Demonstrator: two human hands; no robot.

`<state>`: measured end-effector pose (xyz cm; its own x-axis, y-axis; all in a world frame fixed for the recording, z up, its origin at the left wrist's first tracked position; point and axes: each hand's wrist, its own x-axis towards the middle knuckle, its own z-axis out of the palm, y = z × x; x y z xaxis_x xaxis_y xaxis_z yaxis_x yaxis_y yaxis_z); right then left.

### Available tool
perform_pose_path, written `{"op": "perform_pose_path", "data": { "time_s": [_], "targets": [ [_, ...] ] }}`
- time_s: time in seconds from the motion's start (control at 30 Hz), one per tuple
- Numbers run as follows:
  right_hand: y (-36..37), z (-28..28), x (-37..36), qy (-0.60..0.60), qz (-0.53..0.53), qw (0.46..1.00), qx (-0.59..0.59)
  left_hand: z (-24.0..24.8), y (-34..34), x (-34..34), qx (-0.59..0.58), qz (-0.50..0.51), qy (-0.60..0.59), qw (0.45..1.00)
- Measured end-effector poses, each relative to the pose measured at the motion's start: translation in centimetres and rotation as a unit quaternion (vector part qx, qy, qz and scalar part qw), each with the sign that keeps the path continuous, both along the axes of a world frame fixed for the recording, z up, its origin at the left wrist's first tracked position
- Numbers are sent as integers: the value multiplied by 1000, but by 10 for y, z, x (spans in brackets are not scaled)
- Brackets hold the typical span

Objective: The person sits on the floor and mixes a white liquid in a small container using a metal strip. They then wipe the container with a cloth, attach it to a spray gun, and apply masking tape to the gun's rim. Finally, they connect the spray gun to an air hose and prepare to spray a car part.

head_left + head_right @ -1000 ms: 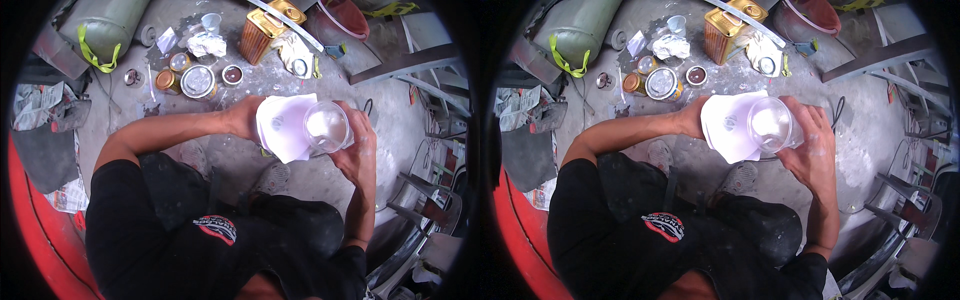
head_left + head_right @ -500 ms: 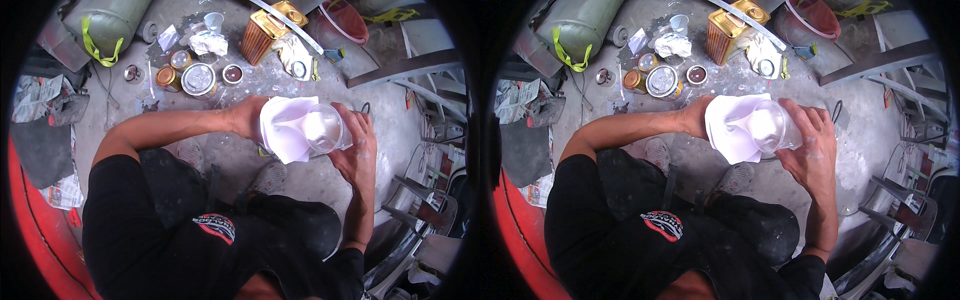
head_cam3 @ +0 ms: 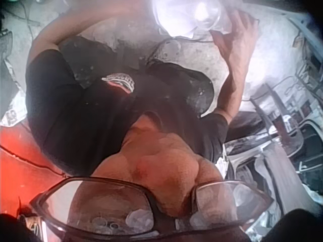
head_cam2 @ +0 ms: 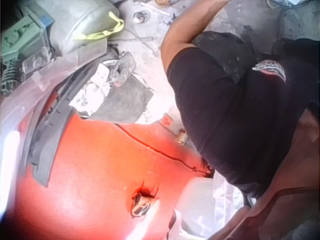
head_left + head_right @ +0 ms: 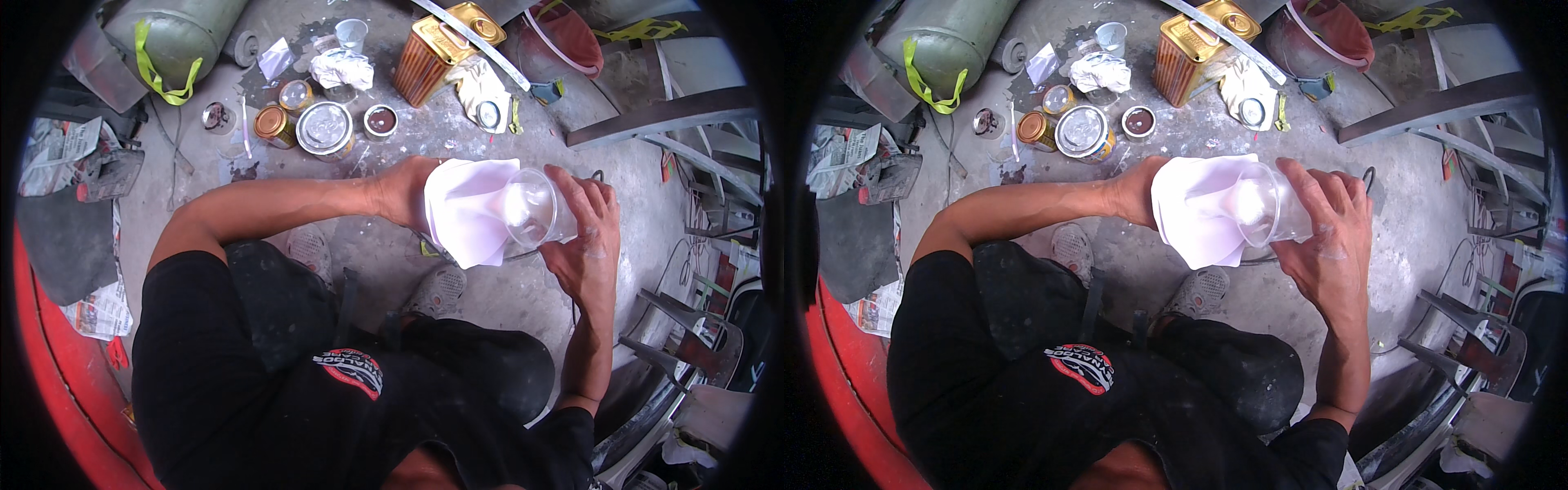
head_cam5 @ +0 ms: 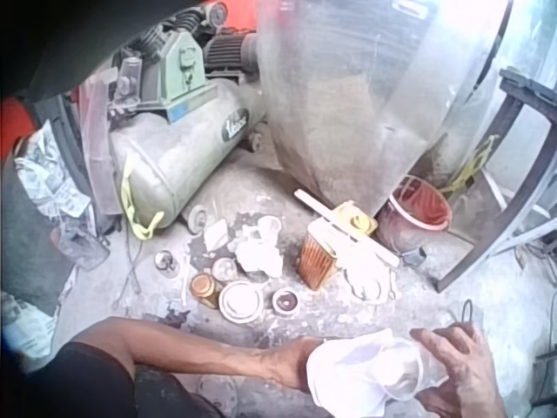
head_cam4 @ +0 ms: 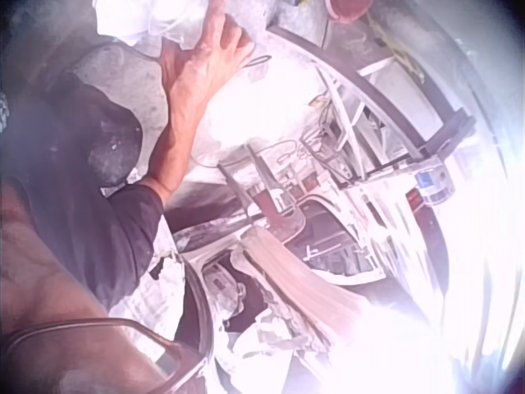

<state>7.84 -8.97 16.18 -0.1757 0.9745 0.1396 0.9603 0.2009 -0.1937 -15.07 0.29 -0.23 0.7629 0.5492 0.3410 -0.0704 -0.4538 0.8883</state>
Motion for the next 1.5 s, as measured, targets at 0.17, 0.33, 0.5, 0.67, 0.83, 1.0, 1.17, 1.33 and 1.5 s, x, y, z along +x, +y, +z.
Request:
{"op": "perform_pose_path", "data": {
  "time_s": [0.17, 0.33, 0.5, 0.67, 0.83, 1.0, 1.17, 1.33, 1.5],
  "targets": [
    [1, 2, 0, -34, 10, 999, 18, -4, 2, -2, 5, -22, 25, 999],
    [2, 5, 0, -61, 15, 998, 15, -6, 3, -3, 4, -28, 29, 999],
    [0, 15, -7, -127, 31, 991, 30, -9, 2, -2, 0, -22, 22, 1000],
    [-3, 18, -19, -190, 64, 977, 77, -4, 2, -3, -19, -10, 21, 1000],
    [-3, 17, -25, -239, 103, 955, 143, -3, 1, -3, -34, -11, 37, 999],
    [3, 16, -24, -172, 113, 966, 153, -3, 4, -6, -44, -10, 24, 999],
    [29, -24, 6, 156, 76, 982, 74, -6, 9, -12, 1, 0, 57, 998],
    [49, -93, 43, 448, -57, 892, -28, -16, 17, -24, -20, -4, 49, 999],
    [69, -232, 64, 456, -137, 875, -86, -25, 17, -49, 20, -16, 50, 998]
  ]
}}
